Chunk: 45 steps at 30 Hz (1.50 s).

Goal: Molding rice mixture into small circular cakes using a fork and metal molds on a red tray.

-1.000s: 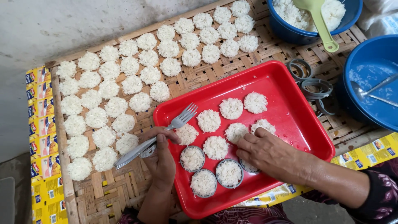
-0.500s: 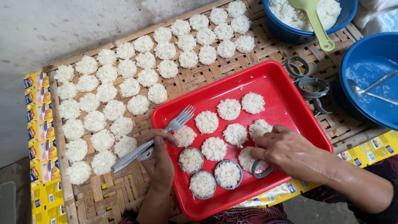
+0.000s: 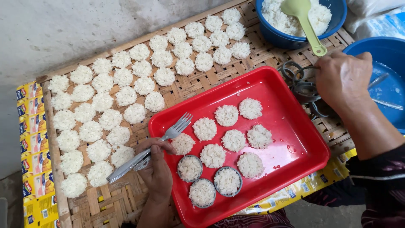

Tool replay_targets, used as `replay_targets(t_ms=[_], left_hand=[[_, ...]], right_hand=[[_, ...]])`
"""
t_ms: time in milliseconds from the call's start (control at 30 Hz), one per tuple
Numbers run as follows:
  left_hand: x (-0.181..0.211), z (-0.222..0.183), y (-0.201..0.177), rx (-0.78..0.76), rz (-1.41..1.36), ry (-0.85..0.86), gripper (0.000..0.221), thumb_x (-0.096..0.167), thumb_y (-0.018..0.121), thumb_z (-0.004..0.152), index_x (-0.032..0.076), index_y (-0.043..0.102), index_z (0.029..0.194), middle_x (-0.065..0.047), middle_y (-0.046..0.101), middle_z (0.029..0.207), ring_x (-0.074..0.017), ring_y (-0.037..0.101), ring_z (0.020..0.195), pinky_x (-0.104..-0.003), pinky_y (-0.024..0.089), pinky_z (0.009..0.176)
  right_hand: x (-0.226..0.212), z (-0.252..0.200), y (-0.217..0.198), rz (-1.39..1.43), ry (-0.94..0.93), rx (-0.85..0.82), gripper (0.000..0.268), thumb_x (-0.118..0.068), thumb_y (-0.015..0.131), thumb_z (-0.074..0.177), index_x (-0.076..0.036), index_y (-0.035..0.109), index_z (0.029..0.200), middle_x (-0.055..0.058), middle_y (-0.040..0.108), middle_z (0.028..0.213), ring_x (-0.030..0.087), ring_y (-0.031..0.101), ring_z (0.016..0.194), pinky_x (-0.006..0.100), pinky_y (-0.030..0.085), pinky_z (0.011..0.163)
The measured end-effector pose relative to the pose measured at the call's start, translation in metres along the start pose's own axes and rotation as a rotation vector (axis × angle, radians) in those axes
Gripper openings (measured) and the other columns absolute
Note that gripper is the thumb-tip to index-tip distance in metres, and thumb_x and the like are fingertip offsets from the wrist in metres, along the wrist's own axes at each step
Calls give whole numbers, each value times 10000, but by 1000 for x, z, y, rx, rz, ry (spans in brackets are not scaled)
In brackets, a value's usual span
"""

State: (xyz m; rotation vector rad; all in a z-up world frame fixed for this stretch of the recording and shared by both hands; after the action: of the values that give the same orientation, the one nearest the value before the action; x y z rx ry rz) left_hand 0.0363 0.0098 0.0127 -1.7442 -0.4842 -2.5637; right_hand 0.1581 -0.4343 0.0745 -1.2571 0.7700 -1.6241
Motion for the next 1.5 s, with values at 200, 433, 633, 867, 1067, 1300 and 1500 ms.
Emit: replay_targets(t_ms=[200,433,633,867,1067,1300,1500], left_hand=[[4,2,3,-14,7,-4,121,158,433,1108,61,501,1131,-91,616,948,-171,578,809,-304,530,781],[9,5,6,-16,29,-12,127,154,430,1105,70,525,1100,-76,615,933,-164,583,788,-296,532,773],[11,4,8,-30,8,3,135,150,430,1108,59,528,1087,-78,619,965,-153,578,789,-283,523,773],[11,4,10,-59,18,30,126,166,418,1114,72,501,1112,-62,588,992,-139,565,809,-280,513,772],[13,4,11,-69,25,42,135,169,419,1112,64,502,1105,-58,588,979,-132,559,802,-274,514,754],[8,2,7,-43,38,-4,136,156,420,1103,61,516,1100,-70,611,986,-142,578,794,-273,524,760],[7,2,6,-47,25,-8,145,166,419,1108,70,527,1096,-63,607,943,-154,580,791,-298,528,808]], right_hand=[[-24,16,21,-320,-82,-438,315,-328,641,1057,-322,731,755,-77,772,698,102,542,624,351,256,878],[-57,-29,-58,-81,-188,39,179,-236,667,1032,-252,739,869,-62,723,829,144,672,784,336,414,819],[-167,-101,-128,868,-1037,-349,383,-215,725,776,-190,789,1153,-68,749,1175,203,605,1100,504,397,962],[-209,-135,-113,516,-1311,-136,505,-137,576,859,-85,647,1356,119,580,1233,275,537,1067,436,404,934],[-215,-137,-109,471,-1341,-78,373,-177,548,898,-90,658,1243,86,606,1211,269,547,1060,423,408,904],[-217,-136,-122,404,-1366,31,208,-194,549,915,-124,594,1106,111,595,1058,285,539,1011,423,404,914],[-203,-128,-135,523,-1335,-112,96,-193,551,956,-122,565,1020,129,610,1012,305,567,978,448,426,868]])
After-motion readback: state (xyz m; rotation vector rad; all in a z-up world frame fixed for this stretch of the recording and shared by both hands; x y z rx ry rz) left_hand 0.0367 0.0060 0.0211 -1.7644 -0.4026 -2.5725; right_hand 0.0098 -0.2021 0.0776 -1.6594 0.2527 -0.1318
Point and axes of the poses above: each hand's wrist, its own z-axis towards the middle knuckle, its own y-axis out of the palm, x = y × z, the point moved 4 cm from there along z, towards the middle knuckle
